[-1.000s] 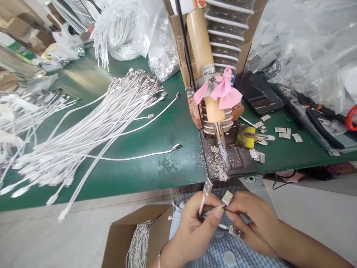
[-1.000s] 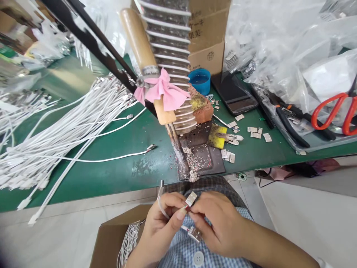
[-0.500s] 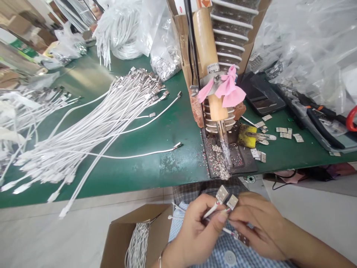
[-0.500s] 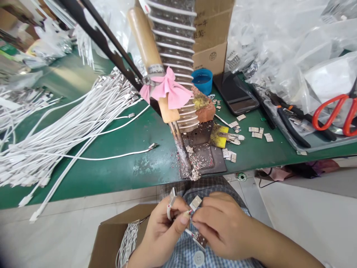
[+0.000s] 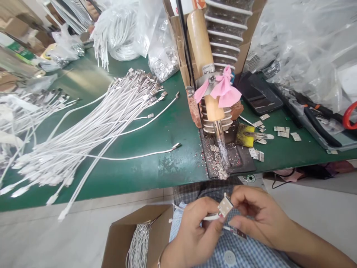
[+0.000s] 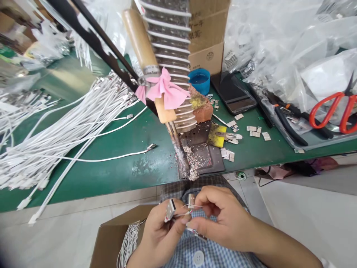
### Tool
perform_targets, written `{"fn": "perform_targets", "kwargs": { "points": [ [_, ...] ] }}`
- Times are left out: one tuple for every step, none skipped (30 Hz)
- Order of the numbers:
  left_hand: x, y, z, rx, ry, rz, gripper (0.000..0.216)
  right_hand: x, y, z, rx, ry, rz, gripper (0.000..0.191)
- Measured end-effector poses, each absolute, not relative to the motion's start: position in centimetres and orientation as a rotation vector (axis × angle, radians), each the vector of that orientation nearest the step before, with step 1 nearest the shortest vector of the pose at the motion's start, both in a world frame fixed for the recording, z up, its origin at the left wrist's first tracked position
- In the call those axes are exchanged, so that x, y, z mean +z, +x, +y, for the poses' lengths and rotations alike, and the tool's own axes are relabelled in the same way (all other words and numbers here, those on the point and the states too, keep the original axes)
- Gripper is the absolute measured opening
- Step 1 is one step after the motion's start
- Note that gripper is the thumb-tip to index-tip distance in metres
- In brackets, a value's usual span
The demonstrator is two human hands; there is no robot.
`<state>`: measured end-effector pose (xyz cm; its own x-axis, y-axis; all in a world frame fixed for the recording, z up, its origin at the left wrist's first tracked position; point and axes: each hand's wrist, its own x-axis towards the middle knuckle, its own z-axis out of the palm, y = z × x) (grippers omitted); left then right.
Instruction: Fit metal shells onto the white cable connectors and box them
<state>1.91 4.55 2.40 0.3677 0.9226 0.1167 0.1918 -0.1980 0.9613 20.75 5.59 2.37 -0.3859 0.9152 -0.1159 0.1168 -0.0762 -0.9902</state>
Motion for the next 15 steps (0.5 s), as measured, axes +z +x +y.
{"fn": "perform_targets", "kwargs": {
  "points": [
    [2.51, 1.97, 4.64, 0.934, 1.659, 0.995, 0.012, 2.43, 20.66, 5.70, 1.561, -1.152, -1.526, 0.022],
    [2.62, 2.02, 4.74, 0.935, 1.671, 0.986, 0.013, 2.50, 20.63, 5.78, 1.584, -1.163, -1.524, 0.021],
    [2.71, 2.06, 4.83, 0.935, 1.680, 0.981, 0.014, 2.57, 20.65, 5.84, 1.605, -1.170, -1.526, 0.021],
    [2.77, 2.07, 4.89, 0.931, 1.685, 0.983, 0.015, 2.63, 20.69, 5.87, 1.624, -1.174, -1.526, 0.020],
    [2.79, 2.06, 4.93, 0.922, 1.690, 0.987, 0.014, 2.67, 20.73, 5.87, 1.639, -1.176, -1.525, 0.020],
    [2.78, 2.02, 4.94, 0.909, 1.688, 0.995, 0.013, 2.68, 20.77, 5.86, 1.650, -1.172, -1.522, 0.020],
    [2.76, 1.97, 4.91, 0.891, 1.680, 1.005, 0.011, 2.66, 20.79, 5.83, 1.656, -1.161, -1.515, 0.020],
    [2.72, 1.91, 4.85, 0.869, 1.665, 1.008, 0.009, 2.61, 20.78, 5.79, 1.653, -1.141, -1.513, 0.020],
    [2.69, 1.85, 4.76, 0.848, 1.641, 1.009, 0.007, 2.53, 20.74, 5.76, 1.633, -1.119, -1.521, 0.020],
    [2.66, 1.81, 4.65, 0.831, 1.609, 1.009, 0.007, 2.44, 20.67, 5.73, 1.583, -1.087, -1.548, 0.019],
    [2.65, 1.80, 4.52, 0.820, 1.573, 1.007, 0.008, 2.36, 20.56, 5.72, 1.488, -1.052, -1.594, 0.018],
    [2.64, 1.82, 4.38, 0.814, 1.534, 1.004, 0.009, 2.29, 20.42, 5.73, 1.349, -1.016, -1.657, 0.017],
    [2.64, 1.88, 4.24, 0.815, 1.497, 1.008, 0.010, 2.24, 20.25, 5.75, 1.178, -0.985, -1.736, 0.017],
    [2.65, 1.96, 4.11, 0.824, 1.464, 1.019, 0.010, 2.21, 20.09, 5.80, 1.002, -0.958, -1.812, 0.017],
    [2.64, 2.06, 3.97, 0.836, 1.434, 1.032, 0.010, 2.21, 19.93, 5.85, 0.852, -0.933, -1.879, 0.017]
  ]
}}
